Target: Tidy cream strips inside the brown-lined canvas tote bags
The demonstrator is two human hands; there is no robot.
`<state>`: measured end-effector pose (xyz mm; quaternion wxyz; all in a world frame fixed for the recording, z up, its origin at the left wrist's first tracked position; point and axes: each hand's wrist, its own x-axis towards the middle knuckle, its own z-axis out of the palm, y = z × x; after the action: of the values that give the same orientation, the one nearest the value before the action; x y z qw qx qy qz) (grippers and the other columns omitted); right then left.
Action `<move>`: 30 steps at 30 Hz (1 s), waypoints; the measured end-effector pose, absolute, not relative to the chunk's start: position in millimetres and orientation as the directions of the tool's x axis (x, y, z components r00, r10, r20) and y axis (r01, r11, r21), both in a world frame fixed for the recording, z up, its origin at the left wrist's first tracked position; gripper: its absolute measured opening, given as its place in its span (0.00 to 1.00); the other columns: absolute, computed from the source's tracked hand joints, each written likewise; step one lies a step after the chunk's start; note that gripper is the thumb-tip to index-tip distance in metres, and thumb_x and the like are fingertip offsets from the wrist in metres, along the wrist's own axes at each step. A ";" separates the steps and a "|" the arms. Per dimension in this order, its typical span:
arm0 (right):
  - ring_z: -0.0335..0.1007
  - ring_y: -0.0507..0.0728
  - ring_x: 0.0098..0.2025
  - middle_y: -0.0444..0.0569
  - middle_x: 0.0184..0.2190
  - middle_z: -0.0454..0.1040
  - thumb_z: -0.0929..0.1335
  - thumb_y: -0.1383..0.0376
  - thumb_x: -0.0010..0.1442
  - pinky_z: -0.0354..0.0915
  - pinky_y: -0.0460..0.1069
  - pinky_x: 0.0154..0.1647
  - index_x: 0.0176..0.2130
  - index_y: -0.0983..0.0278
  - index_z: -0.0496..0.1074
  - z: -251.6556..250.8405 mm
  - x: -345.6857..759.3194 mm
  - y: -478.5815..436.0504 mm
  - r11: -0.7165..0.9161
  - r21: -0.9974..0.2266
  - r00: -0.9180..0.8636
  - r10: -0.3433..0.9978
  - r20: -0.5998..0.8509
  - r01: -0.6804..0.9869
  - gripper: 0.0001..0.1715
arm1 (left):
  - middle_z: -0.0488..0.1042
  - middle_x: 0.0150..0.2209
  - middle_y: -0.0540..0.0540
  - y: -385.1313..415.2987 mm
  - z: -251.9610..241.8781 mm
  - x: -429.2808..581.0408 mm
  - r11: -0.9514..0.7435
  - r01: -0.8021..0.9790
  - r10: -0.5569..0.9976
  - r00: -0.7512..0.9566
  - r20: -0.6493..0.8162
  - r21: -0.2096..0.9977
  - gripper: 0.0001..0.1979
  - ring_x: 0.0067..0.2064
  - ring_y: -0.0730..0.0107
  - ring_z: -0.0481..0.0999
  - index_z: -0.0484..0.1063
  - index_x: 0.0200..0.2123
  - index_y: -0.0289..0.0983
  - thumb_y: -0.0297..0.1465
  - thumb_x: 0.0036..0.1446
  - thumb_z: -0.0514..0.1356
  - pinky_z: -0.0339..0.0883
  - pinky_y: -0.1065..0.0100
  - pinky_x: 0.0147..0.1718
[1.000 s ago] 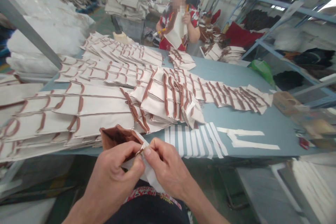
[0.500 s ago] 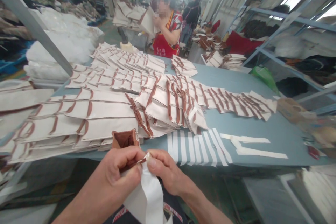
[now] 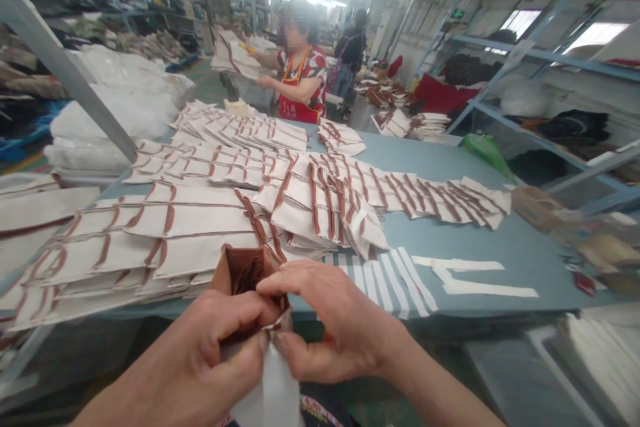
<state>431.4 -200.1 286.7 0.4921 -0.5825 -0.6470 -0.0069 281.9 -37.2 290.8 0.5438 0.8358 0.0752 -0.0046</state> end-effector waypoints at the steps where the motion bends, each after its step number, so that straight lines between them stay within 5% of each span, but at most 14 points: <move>1: 0.82 0.55 0.39 0.48 0.39 0.84 0.68 0.67 0.62 0.75 0.47 0.44 0.56 0.62 0.73 287.4 432.6 -200.0 0.309 -0.602 0.185 0.764 0.618 0.736 0.23 | 0.77 0.26 0.50 -37.3 292.5 281.6 -0.411 0.143 0.112 0.988 -0.106 0.901 0.18 0.28 0.68 0.74 0.78 0.30 0.40 0.40 0.70 0.56 0.64 0.75 0.24; 5: 0.67 0.50 0.22 0.38 0.24 0.74 0.69 0.62 0.63 0.59 0.44 0.26 0.46 0.62 0.77 291.4 437.4 -202.1 0.160 -0.742 0.254 0.875 0.412 0.651 0.12 | 0.77 0.25 0.50 -35.4 297.4 281.8 -0.443 0.153 0.048 0.988 -0.147 0.883 0.18 0.24 0.70 0.74 0.77 0.31 0.40 0.39 0.70 0.54 0.62 0.75 0.22; 13: 0.63 0.49 0.24 0.38 0.22 0.66 0.70 0.65 0.67 0.51 0.46 0.28 0.31 0.61 0.68 295.3 444.1 -201.6 0.003 -0.802 0.176 0.975 0.135 0.598 0.11 | 0.79 0.26 0.52 -29.8 283.3 275.4 -0.510 0.179 0.100 0.984 -0.149 0.841 0.14 0.26 0.69 0.78 0.73 0.35 0.43 0.36 0.72 0.52 0.62 0.75 0.20; 19: 0.51 0.47 0.22 0.34 0.20 0.56 0.69 0.67 0.59 0.47 0.45 0.25 0.26 0.61 0.63 285.6 440.9 -197.6 -0.006 -0.913 0.253 0.962 0.107 0.408 0.13 | 0.74 0.26 0.56 -28.8 273.6 278.9 -0.499 0.060 0.079 0.997 -0.024 0.864 0.10 0.23 0.71 0.72 0.69 0.39 0.44 0.32 0.73 0.51 0.62 0.73 0.21; 24: 0.52 0.47 0.22 0.35 0.20 0.59 0.68 0.67 0.55 0.50 0.44 0.23 0.26 0.62 0.67 279.0 433.2 -196.7 -0.104 -0.977 0.373 0.928 -0.027 0.186 0.07 | 0.69 0.24 0.59 -30.8 271.1 285.5 -0.642 -0.119 0.075 0.974 0.216 0.758 0.10 0.21 0.74 0.69 0.67 0.38 0.45 0.27 0.72 0.51 0.60 0.74 0.22; 30: 0.48 0.47 0.23 0.36 0.20 0.59 0.71 0.60 0.54 0.46 0.44 0.22 0.27 0.62 0.69 269.8 430.3 -200.1 -0.171 -0.980 0.364 0.910 -0.196 -0.099 0.10 | 0.76 0.27 0.56 -26.3 261.3 296.4 -0.677 -0.318 -0.025 0.911 0.411 0.664 0.12 0.23 0.73 0.74 0.68 0.42 0.44 0.20 0.67 0.52 0.64 0.71 0.26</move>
<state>430.3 -200.1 269.8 0.5526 -0.6138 -0.3303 0.4569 296.4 -26.3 261.3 0.3905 0.8961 -0.0957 0.1877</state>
